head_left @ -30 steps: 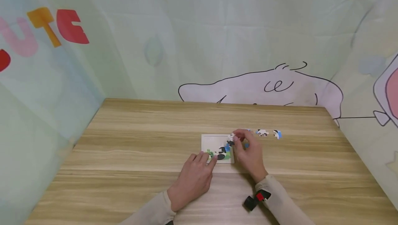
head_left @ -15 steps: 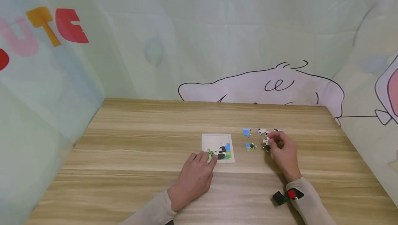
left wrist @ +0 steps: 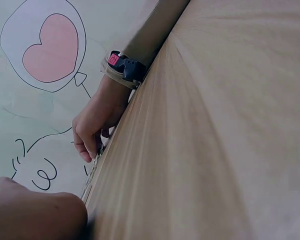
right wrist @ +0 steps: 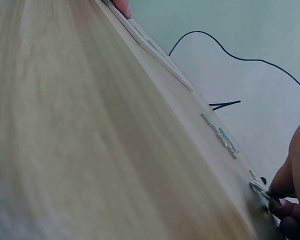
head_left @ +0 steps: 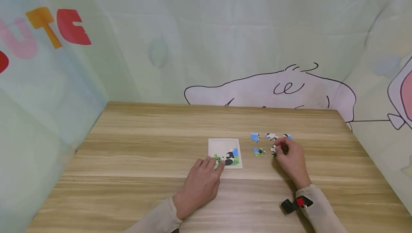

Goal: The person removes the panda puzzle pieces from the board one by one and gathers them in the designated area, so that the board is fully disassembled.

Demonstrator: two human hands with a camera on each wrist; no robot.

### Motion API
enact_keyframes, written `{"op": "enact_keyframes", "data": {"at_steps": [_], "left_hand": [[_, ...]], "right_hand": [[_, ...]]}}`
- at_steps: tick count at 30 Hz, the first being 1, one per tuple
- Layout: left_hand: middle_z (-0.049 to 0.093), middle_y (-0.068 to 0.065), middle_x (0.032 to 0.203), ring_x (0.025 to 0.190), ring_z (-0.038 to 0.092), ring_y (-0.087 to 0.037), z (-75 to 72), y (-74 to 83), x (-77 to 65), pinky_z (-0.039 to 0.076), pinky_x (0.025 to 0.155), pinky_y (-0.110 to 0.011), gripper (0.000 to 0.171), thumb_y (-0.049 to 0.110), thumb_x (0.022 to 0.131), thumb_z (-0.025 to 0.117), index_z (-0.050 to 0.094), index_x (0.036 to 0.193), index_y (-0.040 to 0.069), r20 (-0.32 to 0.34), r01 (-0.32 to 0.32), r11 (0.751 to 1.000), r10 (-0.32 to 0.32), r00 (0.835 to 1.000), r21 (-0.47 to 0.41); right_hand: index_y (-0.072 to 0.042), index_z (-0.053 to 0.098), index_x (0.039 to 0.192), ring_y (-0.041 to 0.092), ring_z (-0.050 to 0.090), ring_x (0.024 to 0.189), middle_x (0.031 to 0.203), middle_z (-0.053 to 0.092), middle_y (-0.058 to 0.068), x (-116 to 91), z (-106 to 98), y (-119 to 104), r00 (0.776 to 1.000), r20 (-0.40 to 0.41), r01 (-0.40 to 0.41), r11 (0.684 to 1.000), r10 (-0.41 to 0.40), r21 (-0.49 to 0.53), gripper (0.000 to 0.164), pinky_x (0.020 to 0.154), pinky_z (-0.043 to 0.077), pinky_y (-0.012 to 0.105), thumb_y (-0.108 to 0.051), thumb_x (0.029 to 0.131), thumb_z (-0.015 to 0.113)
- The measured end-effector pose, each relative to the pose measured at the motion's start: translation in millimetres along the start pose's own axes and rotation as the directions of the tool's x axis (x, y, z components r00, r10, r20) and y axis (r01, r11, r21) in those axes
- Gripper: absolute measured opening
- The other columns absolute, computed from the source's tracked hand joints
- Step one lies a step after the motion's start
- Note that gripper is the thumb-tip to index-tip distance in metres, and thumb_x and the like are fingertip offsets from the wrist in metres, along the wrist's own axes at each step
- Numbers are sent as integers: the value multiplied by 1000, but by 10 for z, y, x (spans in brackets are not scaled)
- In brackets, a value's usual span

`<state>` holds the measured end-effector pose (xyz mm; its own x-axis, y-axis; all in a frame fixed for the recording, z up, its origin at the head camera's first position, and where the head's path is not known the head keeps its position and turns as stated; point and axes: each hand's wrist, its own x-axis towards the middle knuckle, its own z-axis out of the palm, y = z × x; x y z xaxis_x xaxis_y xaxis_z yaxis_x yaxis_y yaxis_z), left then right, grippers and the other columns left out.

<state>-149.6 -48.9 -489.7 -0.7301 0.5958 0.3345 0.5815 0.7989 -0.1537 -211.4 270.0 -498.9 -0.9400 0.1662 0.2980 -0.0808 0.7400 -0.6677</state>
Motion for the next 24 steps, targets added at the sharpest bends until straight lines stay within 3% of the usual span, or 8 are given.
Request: {"op": "enact_keyframes", "data": {"at_steps": [7, 12, 15, 19, 24], "left_hand": [[74, -7, 109, 109, 74, -22, -9, 9, -2, 58, 89, -36, 44, 31, 94, 75, 74, 135, 16, 6, 1, 1000, -1, 1000, -1], [75, -7, 110, 110, 74, -23, -13, 7, -5, 58, 90, -36, 44, 32, 94, 76, 74, 136, 17, 2, 0, 1000, -1, 1000, 5], [74, -7, 110, 111, 74, -23, -8, 7, -4, 58, 90, -36, 44, 32, 94, 76, 74, 136, 17, 3, 0, 1000, 0, 1000, 8], [74, -6, 109, 109, 73, -22, -7, 8, -1, 58, 89, -36, 44, 32, 95, 76, 74, 136, 17, 6, -2, 1000, 2, 1000, 6], [74, -7, 109, 108, 74, -22, -6, 4, 1, 58, 89, -37, 44, 32, 95, 75, 73, 136, 17, 9, -2, 1000, 2, 1000, 4]], "right_hand": [[-5, 72, 97, 30, 62, 87, 88, 72, 13, -11, -10, -8, 1000, -17, 11, 997, -12, -74, 13, 87, 37, 42, -2, 87, 64], [-6, 70, 101, 35, 60, 95, 95, 73, 16, -24, -28, -21, 1000, 0, -12, 995, 12, -102, 15, 87, 33, 48, -5, 87, 65], [-5, 69, 101, 35, 59, 93, 93, 72, 16, -30, -26, -18, 1000, -23, -4, 996, 2, -93, 16, 85, 33, 46, -3, 86, 63], [-1, 70, 97, 30, 57, 82, 84, 69, 16, -37, 1, -1, 990, -114, 75, 996, -81, -56, 17, 81, 36, 38, 4, 84, 61], [2, 71, 94, 22, 55, 77, 81, 65, 16, -53, 81, -8, 939, -219, 265, 964, -264, -26, 17, 76, 36, 23, 8, 81, 62]]}}
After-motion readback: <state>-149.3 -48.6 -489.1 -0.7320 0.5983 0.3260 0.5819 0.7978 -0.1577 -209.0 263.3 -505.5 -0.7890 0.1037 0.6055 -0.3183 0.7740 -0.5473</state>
